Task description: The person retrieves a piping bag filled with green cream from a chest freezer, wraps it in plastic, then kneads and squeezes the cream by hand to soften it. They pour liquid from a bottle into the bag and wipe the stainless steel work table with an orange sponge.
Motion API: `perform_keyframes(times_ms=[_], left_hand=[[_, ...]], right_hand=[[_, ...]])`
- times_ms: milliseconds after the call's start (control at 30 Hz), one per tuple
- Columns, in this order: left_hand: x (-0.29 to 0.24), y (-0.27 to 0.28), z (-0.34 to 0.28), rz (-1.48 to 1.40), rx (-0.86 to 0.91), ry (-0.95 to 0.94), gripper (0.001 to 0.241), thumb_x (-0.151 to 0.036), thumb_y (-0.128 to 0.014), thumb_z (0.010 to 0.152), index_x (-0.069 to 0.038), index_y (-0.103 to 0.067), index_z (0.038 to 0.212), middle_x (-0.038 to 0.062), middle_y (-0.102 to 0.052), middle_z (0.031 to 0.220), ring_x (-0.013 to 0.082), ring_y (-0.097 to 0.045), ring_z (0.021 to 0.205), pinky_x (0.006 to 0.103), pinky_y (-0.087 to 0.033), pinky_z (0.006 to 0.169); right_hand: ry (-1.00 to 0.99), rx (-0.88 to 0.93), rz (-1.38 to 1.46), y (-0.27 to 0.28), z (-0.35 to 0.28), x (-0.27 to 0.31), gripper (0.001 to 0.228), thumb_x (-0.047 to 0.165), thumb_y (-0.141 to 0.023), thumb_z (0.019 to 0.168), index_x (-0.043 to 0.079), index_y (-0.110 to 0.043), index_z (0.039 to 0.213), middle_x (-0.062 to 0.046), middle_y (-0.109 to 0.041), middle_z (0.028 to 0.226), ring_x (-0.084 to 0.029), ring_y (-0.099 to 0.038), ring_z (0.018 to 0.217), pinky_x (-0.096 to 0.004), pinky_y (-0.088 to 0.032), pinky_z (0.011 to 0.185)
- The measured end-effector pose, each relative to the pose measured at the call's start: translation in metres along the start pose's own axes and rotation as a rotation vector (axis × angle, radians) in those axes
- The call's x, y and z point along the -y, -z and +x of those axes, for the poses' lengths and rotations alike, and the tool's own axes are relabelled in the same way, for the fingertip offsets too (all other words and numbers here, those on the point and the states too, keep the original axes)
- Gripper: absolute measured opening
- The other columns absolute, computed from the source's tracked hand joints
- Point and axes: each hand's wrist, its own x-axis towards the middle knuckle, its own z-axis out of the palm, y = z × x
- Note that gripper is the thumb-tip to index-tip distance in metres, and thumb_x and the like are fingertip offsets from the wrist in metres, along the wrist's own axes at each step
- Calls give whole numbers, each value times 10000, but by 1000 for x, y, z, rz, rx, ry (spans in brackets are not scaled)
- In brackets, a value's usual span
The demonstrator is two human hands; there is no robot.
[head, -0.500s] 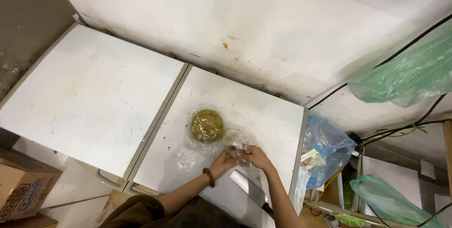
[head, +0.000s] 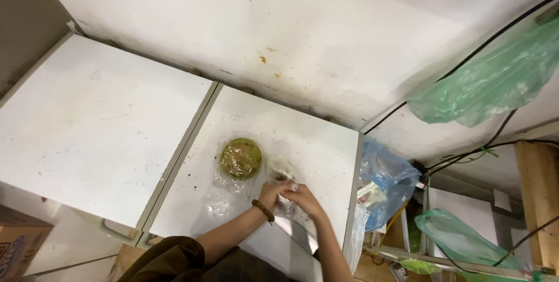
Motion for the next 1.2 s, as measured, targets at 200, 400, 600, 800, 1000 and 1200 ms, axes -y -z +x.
perform_keyframes(times_ms=[200, 400, 600, 800, 1000, 1200], left_hand=[[-74, -29, 15, -311, -72, -122, 359, -228, -794, 833, -55, -687, 1129, 109, -704, 1091, 270, -668, 973, 465, -540, 793], [-96, -93, -17, -639, 112, -16, 354, -189, -647, 861, -72, -669, 1195, 138, -736, 1153, 250, -712, 1039, 448, -603, 908], [-19, -77, 12, -415, 131, 6, 368, -125, -639, 911, 34, -687, 1240, 152, -737, 1166, 257, -692, 1074, 415, -590, 900], [-20, -59, 27, 291, -23, -525, 437, -76, -775, 854, 34, -644, 1257, 189, -720, 1189, 275, -686, 1088, 369, -580, 884], [-42, -42, -18, 842, 124, -884, 643, -92, -755, 871, -72, -550, 1481, 145, -487, 1568, 314, -592, 1303, 394, -559, 1025], [-40, -42, -7, 1301, 137, -910, 713, -144, -760, 889, -67, -463, 1533, 114, -350, 1656, 305, -354, 1500, 485, -294, 1250]], right_hand=[[49, -902, -113, -52, -46, 83, 482, 316, -772, 800, 87, -705, 1219, -110, -732, 1214, -269, -713, 955, -430, -610, 839], [341, -902, 312, -63, -43, -20, 933, 452, -694, 905, 153, -174, 1621, -93, -261, 1640, -245, -288, 1472, -468, -314, 1139], [468, -977, 546, -70, -58, 71, 699, 405, -456, 1017, 38, -253, 1576, -128, -391, 1573, -283, -513, 1347, -478, -478, 1084], [314, -1032, 549, -75, -48, 63, 708, 383, -456, 1029, 9, -270, 1601, -251, -448, 1526, -343, -521, 1328, -494, -497, 1071], [240, -713, 776, -64, -33, 8, 828, 578, -439, 1040, 6, -261, 1612, -214, -388, 1590, -295, -426, 1432, -439, -505, 1025], [142, -943, 607, -56, -30, 36, 720, 306, -716, 905, -56, -433, 1461, -290, -588, 1281, -402, -615, 1128, -484, -575, 851]])
